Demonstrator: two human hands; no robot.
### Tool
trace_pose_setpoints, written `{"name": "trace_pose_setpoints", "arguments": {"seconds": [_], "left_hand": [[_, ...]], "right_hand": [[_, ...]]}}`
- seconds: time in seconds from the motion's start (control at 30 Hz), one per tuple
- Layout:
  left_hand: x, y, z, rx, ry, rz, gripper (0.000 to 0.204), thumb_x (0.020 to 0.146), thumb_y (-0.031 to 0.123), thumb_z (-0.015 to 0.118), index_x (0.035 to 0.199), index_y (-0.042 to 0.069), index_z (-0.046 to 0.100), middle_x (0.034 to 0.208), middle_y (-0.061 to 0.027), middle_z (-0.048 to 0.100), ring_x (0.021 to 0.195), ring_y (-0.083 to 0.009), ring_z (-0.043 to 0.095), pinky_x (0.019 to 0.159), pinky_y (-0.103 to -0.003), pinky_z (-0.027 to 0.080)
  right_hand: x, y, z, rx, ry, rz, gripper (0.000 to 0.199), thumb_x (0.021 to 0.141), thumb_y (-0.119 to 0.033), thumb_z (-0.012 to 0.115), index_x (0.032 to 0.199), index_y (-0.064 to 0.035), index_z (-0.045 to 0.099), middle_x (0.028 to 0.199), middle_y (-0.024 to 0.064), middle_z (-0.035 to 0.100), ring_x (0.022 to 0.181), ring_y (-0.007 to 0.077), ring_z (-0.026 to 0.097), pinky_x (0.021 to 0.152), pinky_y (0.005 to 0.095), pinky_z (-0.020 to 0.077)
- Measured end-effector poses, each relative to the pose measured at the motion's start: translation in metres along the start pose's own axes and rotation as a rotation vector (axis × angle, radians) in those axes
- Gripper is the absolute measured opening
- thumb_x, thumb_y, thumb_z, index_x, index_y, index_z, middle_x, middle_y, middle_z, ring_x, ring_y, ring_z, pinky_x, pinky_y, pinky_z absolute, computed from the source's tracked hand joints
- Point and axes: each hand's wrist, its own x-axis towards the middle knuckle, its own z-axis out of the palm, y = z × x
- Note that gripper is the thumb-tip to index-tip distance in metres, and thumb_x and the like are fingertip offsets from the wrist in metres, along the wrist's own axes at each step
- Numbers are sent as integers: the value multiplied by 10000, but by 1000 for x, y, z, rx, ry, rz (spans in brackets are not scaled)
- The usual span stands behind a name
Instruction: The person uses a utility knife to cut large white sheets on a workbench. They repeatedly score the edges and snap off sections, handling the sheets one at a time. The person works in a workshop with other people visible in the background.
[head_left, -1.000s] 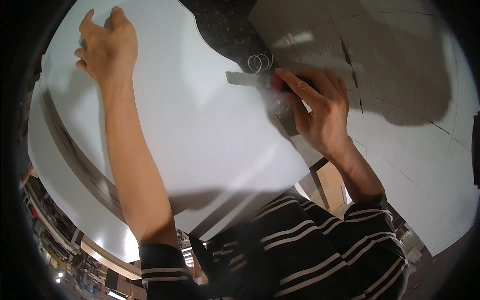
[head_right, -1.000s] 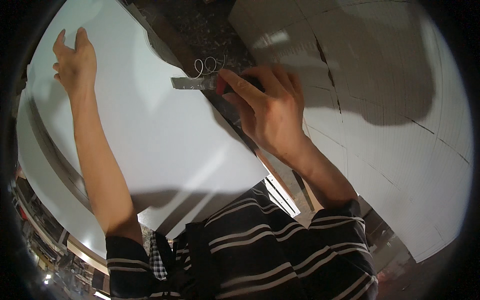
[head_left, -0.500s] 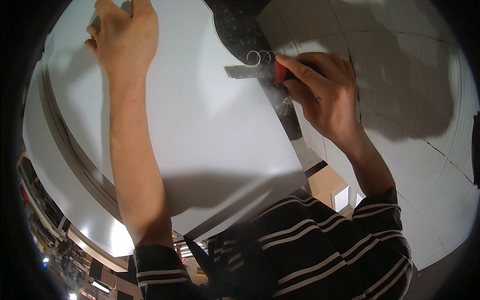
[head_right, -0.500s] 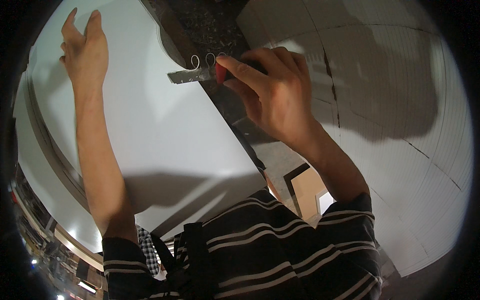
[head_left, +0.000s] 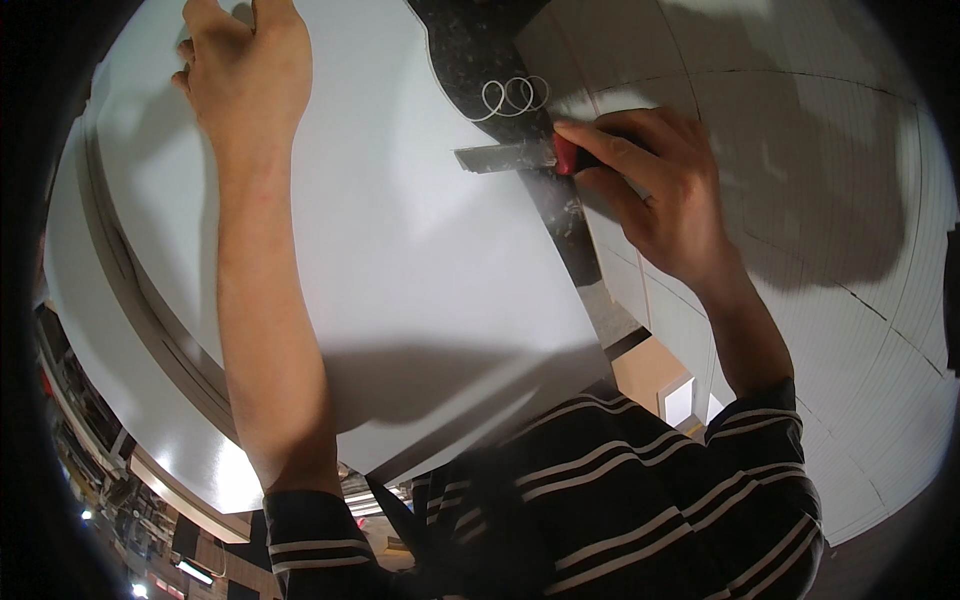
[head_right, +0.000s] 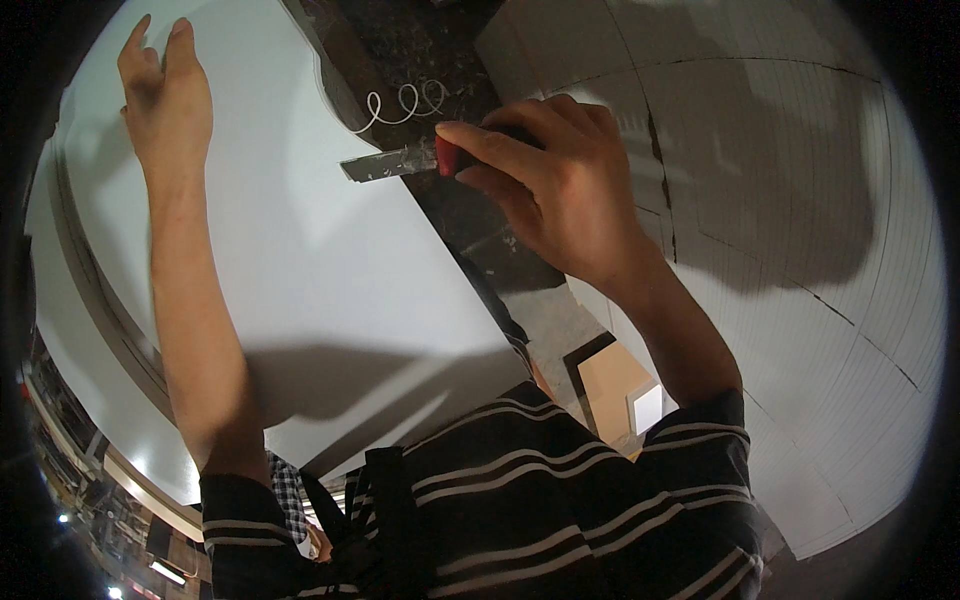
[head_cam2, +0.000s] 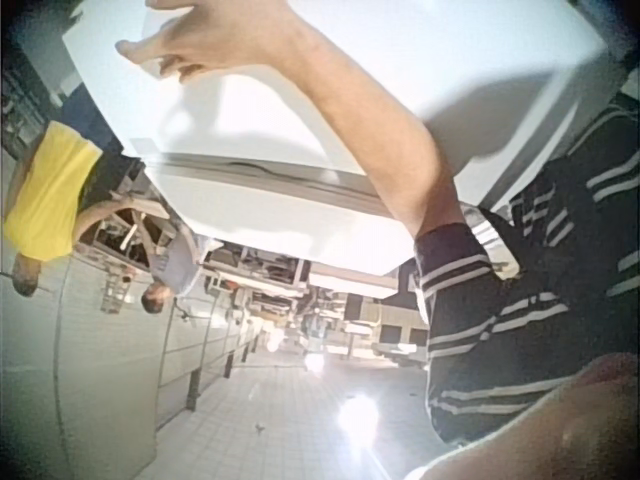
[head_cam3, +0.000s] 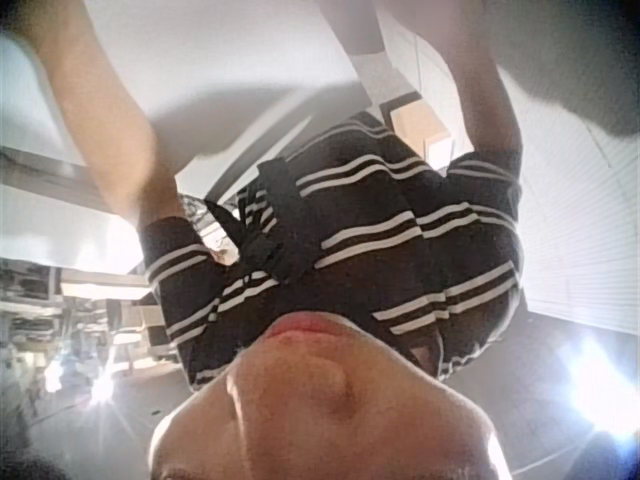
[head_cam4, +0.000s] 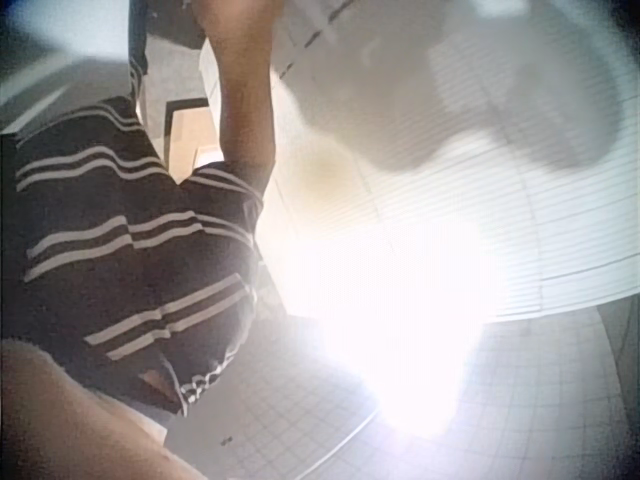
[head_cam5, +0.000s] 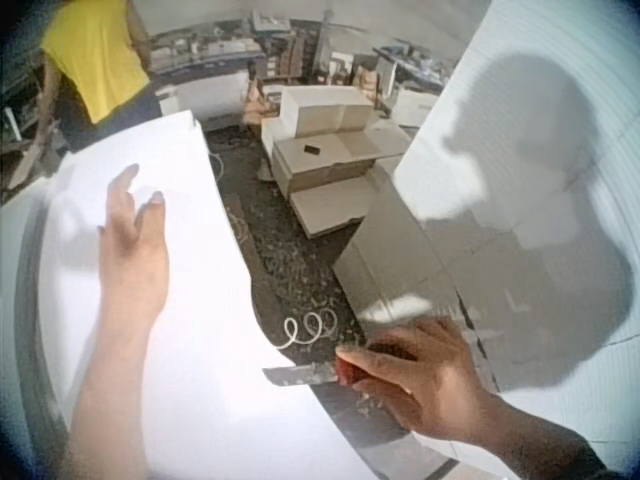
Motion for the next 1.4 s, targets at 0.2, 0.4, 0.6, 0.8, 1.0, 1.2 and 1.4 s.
{"name": "trace_pose_setpoints", "arguments": {"seconds": [0.2,0.4,0.6,0.8,1.0,1.2,1.4], "left_hand": [[1,5,0,-84,5,1,721,997,494,550,1557,54,438,1538,-261,510,1490,-385,437,1234,-459,302],[0,4,-3,50,2,27,716,1004,501,519,1573,79,421,1541,-260,506,1492,-403,425,1239,-478,284],[0,4,-7,-59,-20,-6,720,1006,507,506,1579,82,412,1537,-275,504,1483,-404,434,1232,-484,293],[1,5,-10,-62,-10,-7,691,1012,485,516,1570,86,432,1522,-289,515,1468,-409,452,1220,-471,319],[2,1,-14,-35,0,-26,668,1018,486,523,1567,112,447,1508,-291,524,1445,-413,476,1195,-467,358],[4,0,-20,-51,-14,-19,665,1027,468,526,1558,75,445,1494,-288,533,1419,-424,494,1188,-461,365],[4,1,-18,-98,8,-12,663,1037,441,532,1560,47,427,1479,-302,538,1417,-414,501,1186,-445,366]], "right_hand": [[8,0,9,-15,32,25,337,863,-261,824,1197,-269,786,959,-33,714,868,182,659,810,390,472],[22,-11,5,-55,19,37,350,885,-194,804,1233,-177,776,1000,43,713,898,239,653,850,392,487],[30,-19,17,-35,53,48,333,886,-174,804,1218,-166,780,954,52,706,857,238,654,806,392,504],[42,-20,37,-55,143,108,303,874,-285,803,1177,-267,788,966,-12,704,852,237,667,813,430,486],[65,-23,52,-53,233,127,262,919,-242,771,1170,-169,792,901,39,715,807,255,671,724,379,538],[70,-31,51,-74,285,120,264,916,-224,775,1173,-167,793,919,47,723,847,252,683,773,380,540],[54,-43,43,-31,218,183,274,899,-206,794,1166,-147,797,931,56,736,872,239,692,789,381,536]]}}
